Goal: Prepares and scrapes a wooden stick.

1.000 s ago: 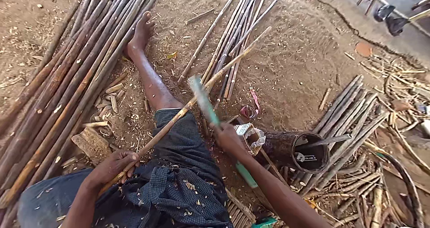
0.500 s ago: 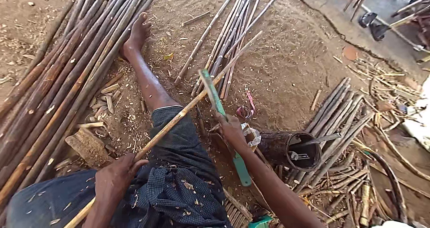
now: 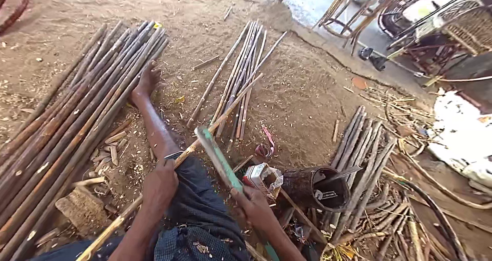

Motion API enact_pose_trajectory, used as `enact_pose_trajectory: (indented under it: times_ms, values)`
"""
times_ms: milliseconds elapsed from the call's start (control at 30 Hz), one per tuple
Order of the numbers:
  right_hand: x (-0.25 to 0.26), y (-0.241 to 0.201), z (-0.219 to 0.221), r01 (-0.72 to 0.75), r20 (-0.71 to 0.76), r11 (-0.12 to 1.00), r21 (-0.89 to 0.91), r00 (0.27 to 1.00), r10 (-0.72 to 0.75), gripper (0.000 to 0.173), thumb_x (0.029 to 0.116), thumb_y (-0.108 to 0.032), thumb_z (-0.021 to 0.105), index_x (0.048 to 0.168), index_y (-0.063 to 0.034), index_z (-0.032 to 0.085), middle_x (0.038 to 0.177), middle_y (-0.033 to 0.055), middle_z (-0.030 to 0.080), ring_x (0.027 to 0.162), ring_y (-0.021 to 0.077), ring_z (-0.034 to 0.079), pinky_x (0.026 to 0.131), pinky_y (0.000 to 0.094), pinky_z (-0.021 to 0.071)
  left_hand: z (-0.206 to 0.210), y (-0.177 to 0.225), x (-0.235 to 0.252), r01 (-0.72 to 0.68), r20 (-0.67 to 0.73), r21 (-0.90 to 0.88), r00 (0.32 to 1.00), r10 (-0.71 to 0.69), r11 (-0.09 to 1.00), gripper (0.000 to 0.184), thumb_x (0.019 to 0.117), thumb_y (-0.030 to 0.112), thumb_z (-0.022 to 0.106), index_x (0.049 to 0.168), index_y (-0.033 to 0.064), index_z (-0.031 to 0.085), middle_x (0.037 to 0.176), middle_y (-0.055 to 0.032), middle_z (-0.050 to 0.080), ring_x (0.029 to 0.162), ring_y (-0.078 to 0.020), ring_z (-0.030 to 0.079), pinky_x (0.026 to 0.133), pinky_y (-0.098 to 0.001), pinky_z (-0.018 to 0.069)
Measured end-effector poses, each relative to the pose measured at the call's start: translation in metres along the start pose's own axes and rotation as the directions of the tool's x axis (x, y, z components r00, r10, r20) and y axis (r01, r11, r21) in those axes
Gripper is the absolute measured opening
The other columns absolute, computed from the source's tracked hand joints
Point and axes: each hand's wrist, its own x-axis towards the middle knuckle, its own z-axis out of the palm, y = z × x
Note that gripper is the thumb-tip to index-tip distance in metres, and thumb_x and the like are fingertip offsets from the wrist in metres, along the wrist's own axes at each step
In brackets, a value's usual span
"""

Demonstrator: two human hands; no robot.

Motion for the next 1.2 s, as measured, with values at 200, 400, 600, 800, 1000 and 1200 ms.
enact_pose_trajectory:
  times_ms: [200,400,600,800,1000,1200]
  values:
    - [-0.029,0.042,0.01,-0.01,0.013,0.998,0.062,1.0,0.01,0.046,0.1002,-0.052,0.056,0.094,-0.0073,0.065,0.06,0.0017,0.053,0.046,0.0144,0.05,0.046,0.034,0.0472,-0.035,-0.006,0.096,0.079,0.054,0.005,0.995,-0.08,0.997,0.031,0.0966,0.02,0.062,0.123,0.0041,0.067,0.124,-0.0251,0.065,0.107,-0.0468,0.066,0.082,-0.0664,0.0542]
    - [-0.03,0.028,0.024,0.039,0.013,0.987,0.157,0.999,-0.041,0.037,0.1045,-0.038,0.057,0.092,-0.0043,0.063,0.056,0.0029,0.052,0.044,0.0136,0.047,0.044,0.0312,0.0444,-0.047,-0.048,0.075,0.053,0.028,-0.08,0.998,-0.051,0.995,0.044,0.0986,0.054,0.059,0.097,0.0109,0.071,0.092,-0.016,0.07,0.09,-0.0386,0.069,0.075,-0.063,0.0543]
    - [-0.001,0.003,-0.035,0.055,-0.179,0.996,-0.071,0.982,-0.067,0.04,0.1042,-0.042,0.052,0.095,-0.0049,0.065,0.059,0.003,0.056,0.045,0.0162,0.052,0.045,0.0354,0.048,-0.039,-0.135,-0.112,0.106,0.161,-0.274,0.985,-0.063,0.956,0.052,0.0922,0.053,0.07,0.128,0.0153,0.068,0.105,-0.0126,0.073,0.091,-0.0353,0.072,0.081,-0.0666,0.0548]
    - [0.055,0.012,-0.021,-0.052,-0.178,0.977,-0.205,0.984,0.015,0.058,0.1047,-0.062,0.042,0.102,-0.0074,0.061,0.06,0.0057,0.052,0.045,0.0182,0.05,0.044,0.0369,0.0481,0.016,-0.138,-0.155,-0.027,-0.018,-0.285,1.0,0.023,0.958,0.04,0.0986,0.049,0.061,0.114,0.0144,0.073,0.092,-0.0085,0.072,0.076,-0.0314,0.07,0.066,-0.0612,0.0555]
    - [0.054,0.013,0.001,0.006,-0.087,0.884,-0.467,0.995,-0.053,0.051,0.1052,-0.051,0.051,0.098,-0.0038,0.068,0.068,0.0093,0.061,0.06,0.0238,0.061,0.06,0.0468,0.0534,0.01,-0.157,-0.162,0.025,0.014,-0.294,1.0,-0.021,0.956,0.045,0.1027,0.053,0.046,0.109,0.0183,0.073,0.084,-0.0028,0.071,0.073,-0.0271,0.069,0.063,-0.0586,0.0545]
    - [0.029,0.016,0.024,0.074,0.101,0.797,-0.599,0.995,-0.017,0.051,0.1022,-0.056,0.05,0.097,-0.0099,0.071,0.078,0.0075,0.066,0.075,0.0234,0.067,0.073,0.0499,0.0558,0.004,-0.164,-0.159,0.066,0.103,-0.308,0.994,-0.035,0.949,0.046,0.1055,0.051,0.04,0.097,0.0178,0.071,0.069,0.0005,0.063,0.062,-0.0221,0.063,0.058,-0.0535,0.0512]
